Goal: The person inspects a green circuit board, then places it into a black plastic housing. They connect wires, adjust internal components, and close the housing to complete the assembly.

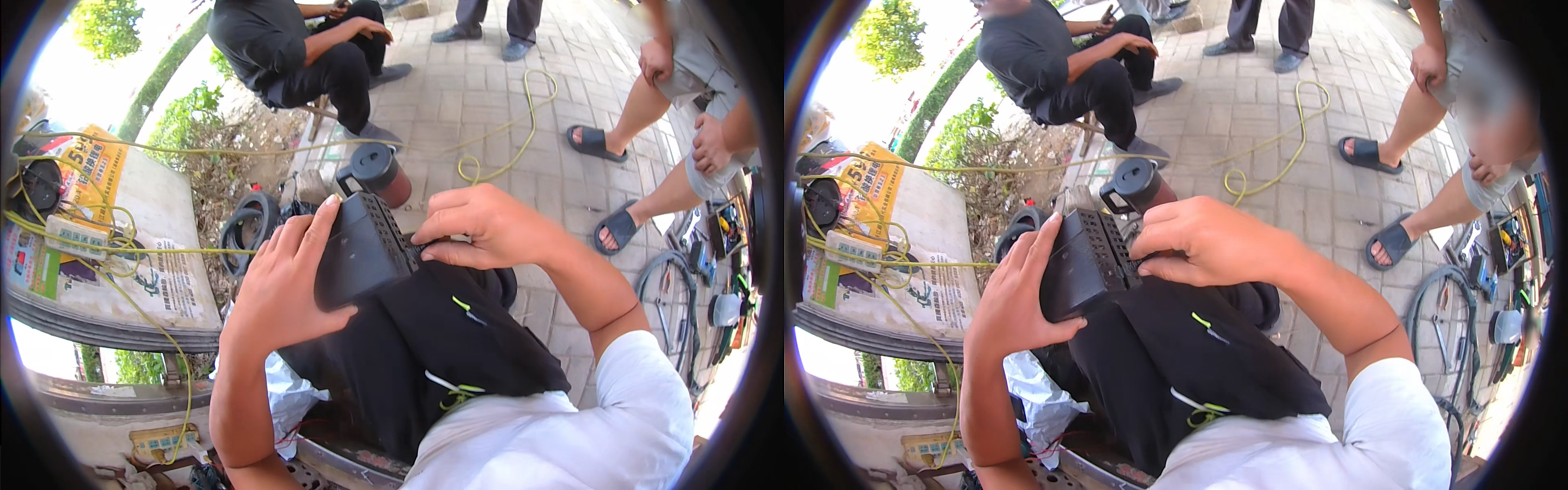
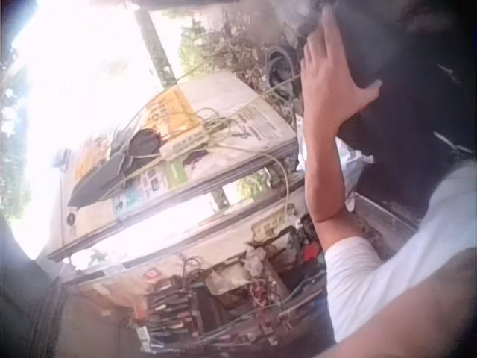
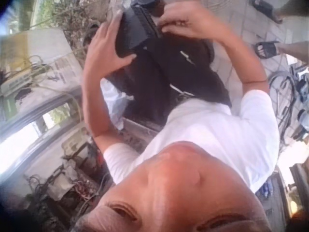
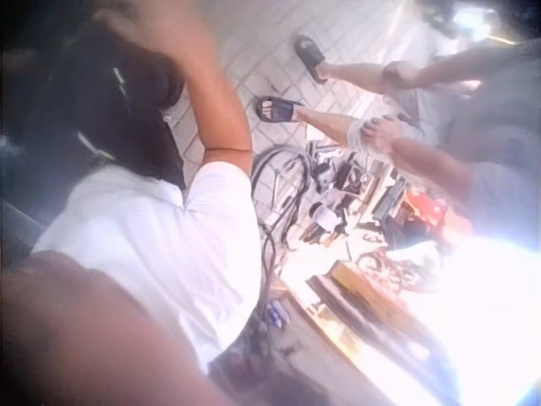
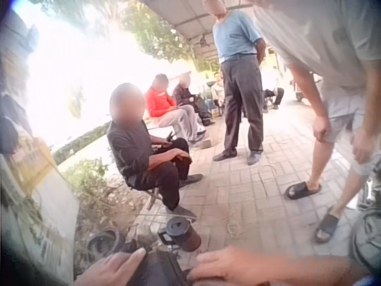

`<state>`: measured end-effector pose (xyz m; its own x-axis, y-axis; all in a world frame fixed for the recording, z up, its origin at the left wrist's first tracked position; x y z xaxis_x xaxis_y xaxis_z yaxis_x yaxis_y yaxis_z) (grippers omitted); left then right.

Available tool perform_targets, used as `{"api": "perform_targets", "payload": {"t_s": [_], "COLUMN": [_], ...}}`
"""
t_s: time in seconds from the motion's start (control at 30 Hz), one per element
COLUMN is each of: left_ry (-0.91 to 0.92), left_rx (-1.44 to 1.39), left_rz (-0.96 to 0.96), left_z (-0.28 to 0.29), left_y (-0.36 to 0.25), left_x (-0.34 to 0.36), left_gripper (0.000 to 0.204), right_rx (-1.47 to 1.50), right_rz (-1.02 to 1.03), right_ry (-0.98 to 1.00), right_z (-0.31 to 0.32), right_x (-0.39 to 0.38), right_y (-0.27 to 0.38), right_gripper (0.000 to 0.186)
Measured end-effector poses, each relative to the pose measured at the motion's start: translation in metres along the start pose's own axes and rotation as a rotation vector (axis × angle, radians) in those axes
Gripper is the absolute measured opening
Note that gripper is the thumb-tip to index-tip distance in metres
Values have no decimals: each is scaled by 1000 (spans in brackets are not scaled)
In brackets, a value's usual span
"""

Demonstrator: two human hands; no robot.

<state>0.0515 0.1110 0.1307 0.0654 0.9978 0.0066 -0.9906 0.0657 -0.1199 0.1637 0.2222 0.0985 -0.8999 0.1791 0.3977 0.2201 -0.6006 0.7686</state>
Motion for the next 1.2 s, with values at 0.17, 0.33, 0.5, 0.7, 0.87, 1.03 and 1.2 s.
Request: {"api": "perform_targets", "payload": {"t_s": [0.17, 0.33, 0.5, 0.7, 0.87, 1.03, 1.2], "left_ry": [47, 92, 88, 41, -12, 12, 30], "left_rx": [-53, -90, -89, -94, -155, -109, -87], "left_rz": [-18, 37, 49, 37, 47, 46, 50], "left_z": [-48, -73, -72, -72, -67, -71, -73], "left_y": [4, 7, 7, 10, 14, 12, 10], "left_x": [-5, -13, -15, -18, -19, -15, -15], "left_gripper": [116, 115, 113, 112, 114, 115, 117], "right_rx": [-19, -45, -143, -67, 159, -25, -82], "right_rz": [-134, -152, -71, -153, -283, -184, -168], "right_ry": [66, 80, 48, 100, 122, 112, 143], "right_z": [-35, -55, -60, -66, -67, -63, -63], "right_x": [-20, -32, -30, -27, -28, -26, -22], "right_y": [-35, -50, -45, -51, -66, -55, -52], "right_gripper": [16, 14, 14, 12, 12, 11, 11]}}
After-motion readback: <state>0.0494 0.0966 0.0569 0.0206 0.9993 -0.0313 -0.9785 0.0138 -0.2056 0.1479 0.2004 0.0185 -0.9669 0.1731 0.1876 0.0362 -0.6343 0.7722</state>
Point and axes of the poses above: each hand's wrist, its own x-axis towards the middle knuckle, its own z-axis out of the back of the hand, y = z × x, the point moved 10 cm from there along x, towards the middle knuckle, and after that the axes turned 13 degrees about -z, right-handed, at the moved point
